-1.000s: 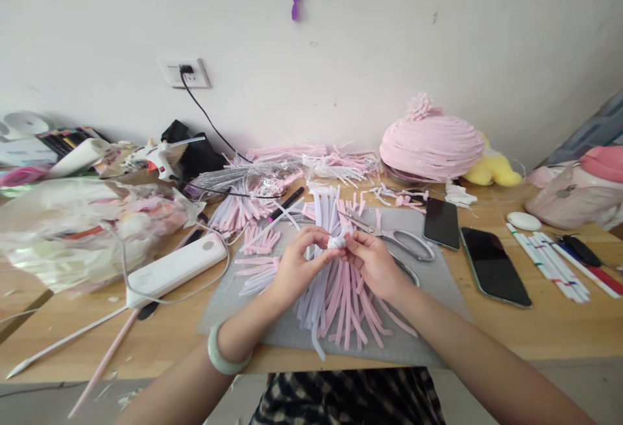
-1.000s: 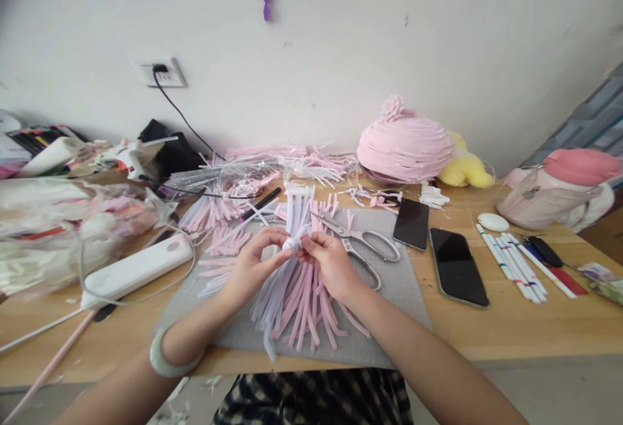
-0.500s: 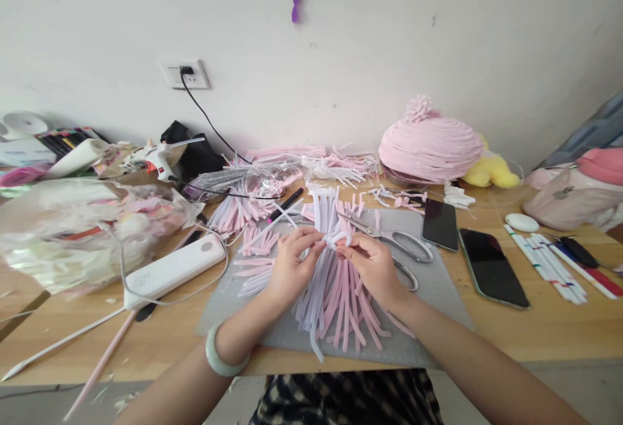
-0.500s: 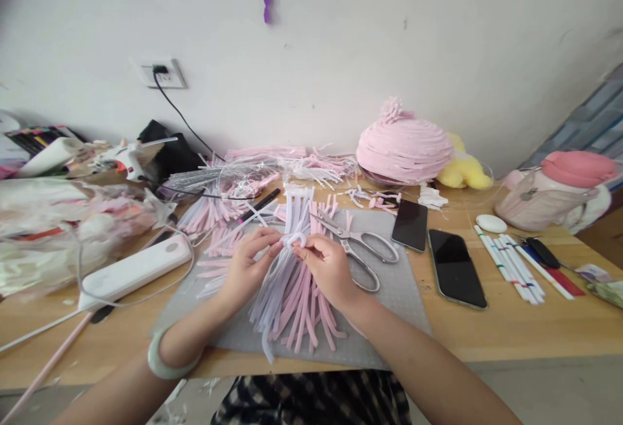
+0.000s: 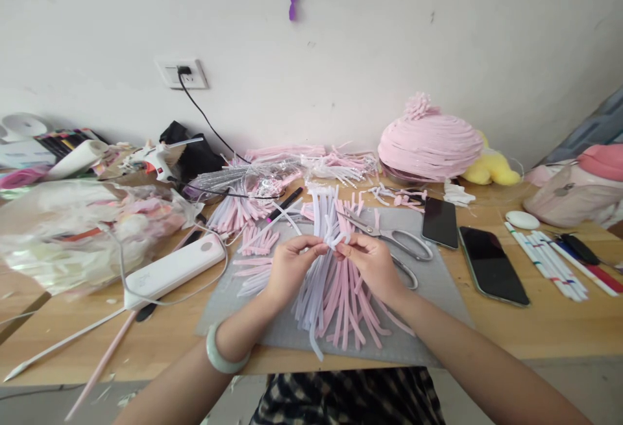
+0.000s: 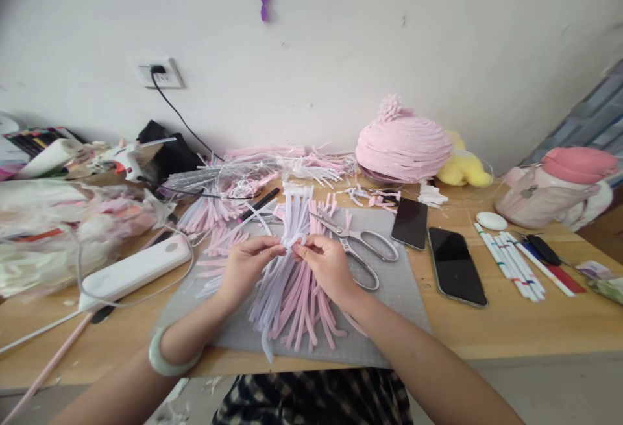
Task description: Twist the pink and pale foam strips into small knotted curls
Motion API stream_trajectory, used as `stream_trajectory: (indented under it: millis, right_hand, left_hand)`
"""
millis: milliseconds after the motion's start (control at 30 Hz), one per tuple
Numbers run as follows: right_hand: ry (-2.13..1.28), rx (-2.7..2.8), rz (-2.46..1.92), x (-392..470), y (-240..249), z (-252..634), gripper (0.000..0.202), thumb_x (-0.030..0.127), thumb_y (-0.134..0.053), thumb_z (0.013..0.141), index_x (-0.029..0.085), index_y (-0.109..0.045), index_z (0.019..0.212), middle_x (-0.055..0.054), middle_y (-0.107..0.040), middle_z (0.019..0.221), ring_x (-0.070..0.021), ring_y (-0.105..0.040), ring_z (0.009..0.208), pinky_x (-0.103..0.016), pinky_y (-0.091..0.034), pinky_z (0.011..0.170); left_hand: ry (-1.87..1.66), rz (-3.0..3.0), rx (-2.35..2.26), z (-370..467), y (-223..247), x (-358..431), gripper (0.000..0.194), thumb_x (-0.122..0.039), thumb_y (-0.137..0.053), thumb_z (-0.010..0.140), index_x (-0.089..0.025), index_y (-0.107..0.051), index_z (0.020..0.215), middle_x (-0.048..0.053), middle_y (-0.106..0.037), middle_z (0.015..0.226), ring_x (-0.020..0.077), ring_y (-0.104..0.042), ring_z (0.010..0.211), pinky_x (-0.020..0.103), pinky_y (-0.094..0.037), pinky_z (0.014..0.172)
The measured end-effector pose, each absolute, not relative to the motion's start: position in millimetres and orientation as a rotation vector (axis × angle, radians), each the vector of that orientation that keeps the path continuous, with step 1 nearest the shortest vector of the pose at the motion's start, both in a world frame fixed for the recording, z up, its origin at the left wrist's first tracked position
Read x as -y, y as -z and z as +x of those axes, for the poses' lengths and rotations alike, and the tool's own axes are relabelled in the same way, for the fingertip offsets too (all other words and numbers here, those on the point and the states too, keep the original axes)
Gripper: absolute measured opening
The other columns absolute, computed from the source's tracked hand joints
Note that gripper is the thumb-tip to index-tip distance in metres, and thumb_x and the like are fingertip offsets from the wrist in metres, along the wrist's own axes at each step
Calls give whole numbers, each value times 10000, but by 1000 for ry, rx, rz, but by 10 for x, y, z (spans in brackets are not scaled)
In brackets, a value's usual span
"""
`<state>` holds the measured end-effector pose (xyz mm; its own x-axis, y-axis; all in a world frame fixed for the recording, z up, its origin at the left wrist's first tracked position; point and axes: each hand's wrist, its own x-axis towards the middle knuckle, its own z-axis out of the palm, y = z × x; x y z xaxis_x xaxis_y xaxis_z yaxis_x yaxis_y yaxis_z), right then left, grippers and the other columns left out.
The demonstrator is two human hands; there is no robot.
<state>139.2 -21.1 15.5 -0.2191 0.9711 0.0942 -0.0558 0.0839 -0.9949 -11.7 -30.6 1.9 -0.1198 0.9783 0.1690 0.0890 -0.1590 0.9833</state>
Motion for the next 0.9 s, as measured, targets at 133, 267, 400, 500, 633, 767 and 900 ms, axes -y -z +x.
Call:
stream_trajectory:
  millis: [133, 267, 400, 500, 633, 767, 900]
  right_hand:
    - [-1198, 1460, -992, 217, -109, 1404, 155, 299, -603, 696, 178, -590, 599, -7, -586, 588, -144, -544, 586, -260, -432, 589]
    - [-951, 1568, -957, 237, -34, 1405, 150, 276, -564, 749, 189, -607, 635, -43, -614, 680, -163, -557, 649, -274, -428, 618]
    - [-761, 1638, -907, 274, 7, 1403, 119, 272, -569, 749, 213, -624, 662, -57, -635, 752, -186, -577, 730, -307, -441, 696]
    - [-702, 1677, -882, 297, 14, 1407, 109, 256, -562, 753, 228, -632, 674, -55, -637, 782, -190, -580, 767, -319, -440, 741]
    - [-736, 1666, -861, 290, 15, 1413, 90, 243, -576, 743, 232, -639, 680, -52, -642, 795, -188, -584, 771, -313, -437, 748]
    - [-883, 1633, -860, 248, 8, 1412, 79, 245, -588, 738, 210, -628, 679, -48, -639, 763, -175, -580, 721, -288, -443, 680]
    - [-1052, 1531, -924, 232, -30, 1408, 131, 286, -582, 741, 189, -617, 659, -30, -611, 681, -156, -557, 640, -262, -431, 611]
  left_hand:
    - [-1494, 1542, -1304, -111, -37, 320, 32, -207, -703, 589, -226, -696, 614, 15, -690, 659, 181, -596, 668, 304, -412, 718]
    - [-1518, 1637, -1316, -94, -50, 339, 30, -222, -691, 613, -246, -697, 628, 17, -694, 657, 194, -592, 671, 330, -379, 760]
    - [-1505, 1566, -1337, -84, -31, 352, 54, -276, -676, 627, -225, -683, 643, 22, -686, 673, 193, -580, 680, 318, -383, 744]
    - [-1484, 1562, -1360, -80, -19, 362, 81, -288, -654, 648, -210, -674, 659, 25, -677, 686, 188, -574, 692, 305, -387, 729]
    - [-1502, 1642, -1360, -82, -17, 365, 44, -245, -651, 656, -217, -679, 675, 26, -681, 699, 186, -582, 687, 305, -381, 727]
    - [-1484, 1761, -1337, -104, -29, 351, 51, -210, -653, 657, -225, -683, 695, 22, -684, 697, 185, -591, 690, 308, -367, 738]
    - [-1396, 1729, -1275, -113, -74, 352, 88, -245, -598, 718, -201, -670, 691, 23, -667, 706, 173, -583, 706, 287, -379, 723]
